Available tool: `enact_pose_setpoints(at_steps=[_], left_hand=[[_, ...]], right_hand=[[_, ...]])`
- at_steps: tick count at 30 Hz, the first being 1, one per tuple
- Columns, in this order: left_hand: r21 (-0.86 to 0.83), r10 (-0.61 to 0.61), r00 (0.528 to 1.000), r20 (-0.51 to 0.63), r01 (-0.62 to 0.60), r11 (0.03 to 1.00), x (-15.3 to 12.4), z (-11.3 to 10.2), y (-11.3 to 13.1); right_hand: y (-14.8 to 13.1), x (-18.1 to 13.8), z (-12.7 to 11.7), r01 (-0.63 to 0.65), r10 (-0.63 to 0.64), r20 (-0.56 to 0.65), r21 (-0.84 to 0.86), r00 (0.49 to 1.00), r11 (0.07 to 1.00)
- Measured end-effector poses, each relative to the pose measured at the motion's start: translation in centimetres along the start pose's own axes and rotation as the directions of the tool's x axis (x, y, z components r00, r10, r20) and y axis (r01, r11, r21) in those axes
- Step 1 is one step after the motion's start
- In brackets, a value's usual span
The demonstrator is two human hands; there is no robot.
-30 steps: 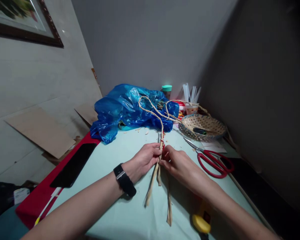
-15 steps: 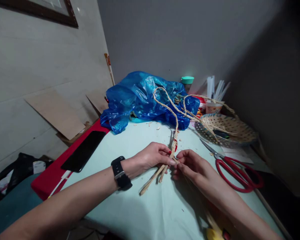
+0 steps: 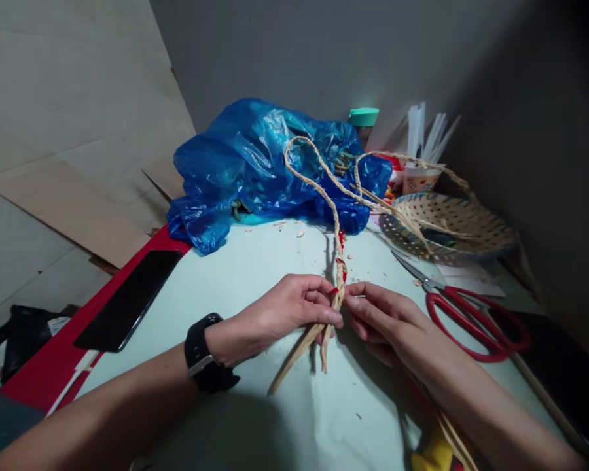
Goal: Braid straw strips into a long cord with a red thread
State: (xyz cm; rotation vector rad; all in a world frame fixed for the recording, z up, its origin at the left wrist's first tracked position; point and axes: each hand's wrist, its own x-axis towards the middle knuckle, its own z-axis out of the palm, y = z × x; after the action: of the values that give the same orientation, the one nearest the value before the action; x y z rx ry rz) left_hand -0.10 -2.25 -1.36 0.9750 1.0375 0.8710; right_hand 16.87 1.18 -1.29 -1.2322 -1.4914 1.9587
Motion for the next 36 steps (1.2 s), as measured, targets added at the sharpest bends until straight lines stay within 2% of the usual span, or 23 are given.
enact_pose_setpoints(at_steps=[4,7,8,10,12,13,15,20,24,26,30,33,36], left_hand=[[0.012,-0.047,0.999,0.010,0.047,0.999,0.0,0.1,0.2],[0.236,0.046,0.998,-0.046,-0.034,0.971,0.0,0.3,0.0],[0.360,0.111,0.991,-0.079,-0.076,0.930,0.0,0.4,0.1],[0.605,0.232,0.964,-0.126,-0.111,0.788,-0.2,0.8,0.2],[0.750,0.286,0.948,-0.142,-0.085,0.656,-0.3,1.1,0.6],[0.780,0.288,0.946,-0.146,-0.069,0.622,-0.4,1.1,0.7],[0.765,0.267,0.951,-0.155,-0.056,0.642,-0.5,1.1,1.0],[0.588,0.231,0.963,-0.138,-0.108,0.802,-0.6,0.7,0.9],[0.530,0.206,0.976,-0.070,-0.139,0.837,-0.7,0.6,1.0],[0.572,0.215,0.976,-0.030,-0.160,0.805,-1.0,0.9,1.3],[0.784,0.285,0.957,-0.053,-0.136,0.605,-2.2,2.0,1.8],[0.922,0.348,0.936,-0.052,-0.088,0.376,-3.1,3.1,1.3],[0.985,0.384,0.922,0.041,-0.101,0.137,-3.5,4.0,-0.1]], right_hand=[[-0.2,-0.1,0.0,0.018,-0.019,-0.020,-0.045,1.000,0.999],[0.2,0.0,-0.1,0.089,-0.099,-0.057,-0.151,0.993,0.984],[0.4,0.2,-0.1,0.113,-0.127,-0.063,-0.193,0.990,0.975],[0.8,0.4,-0.3,0.146,-0.166,-0.059,-0.253,0.984,0.956],[1.1,0.6,-0.5,0.168,-0.192,-0.057,-0.291,0.980,0.942],[1.2,0.7,-0.5,0.178,-0.205,-0.057,-0.311,0.977,0.934],[1.1,0.7,-0.5,0.200,-0.235,-0.057,-0.359,0.970,0.912],[0.6,0.3,-0.1,0.218,-0.263,-0.052,-0.423,0.963,0.880],[0.7,0.0,0.0,0.214,-0.256,-0.050,-0.408,0.965,0.887],[0.8,0.1,-0.1,0.241,-0.279,-0.040,-0.396,0.959,0.886],[1.2,0.3,-0.3,0.280,-0.315,-0.037,-0.373,0.948,0.885],[1.1,0.3,-0.3,0.282,-0.315,-0.048,-0.335,0.948,0.899],[0.7,-0.1,0.0,0.235,-0.253,-0.049,-0.238,0.966,0.943]])
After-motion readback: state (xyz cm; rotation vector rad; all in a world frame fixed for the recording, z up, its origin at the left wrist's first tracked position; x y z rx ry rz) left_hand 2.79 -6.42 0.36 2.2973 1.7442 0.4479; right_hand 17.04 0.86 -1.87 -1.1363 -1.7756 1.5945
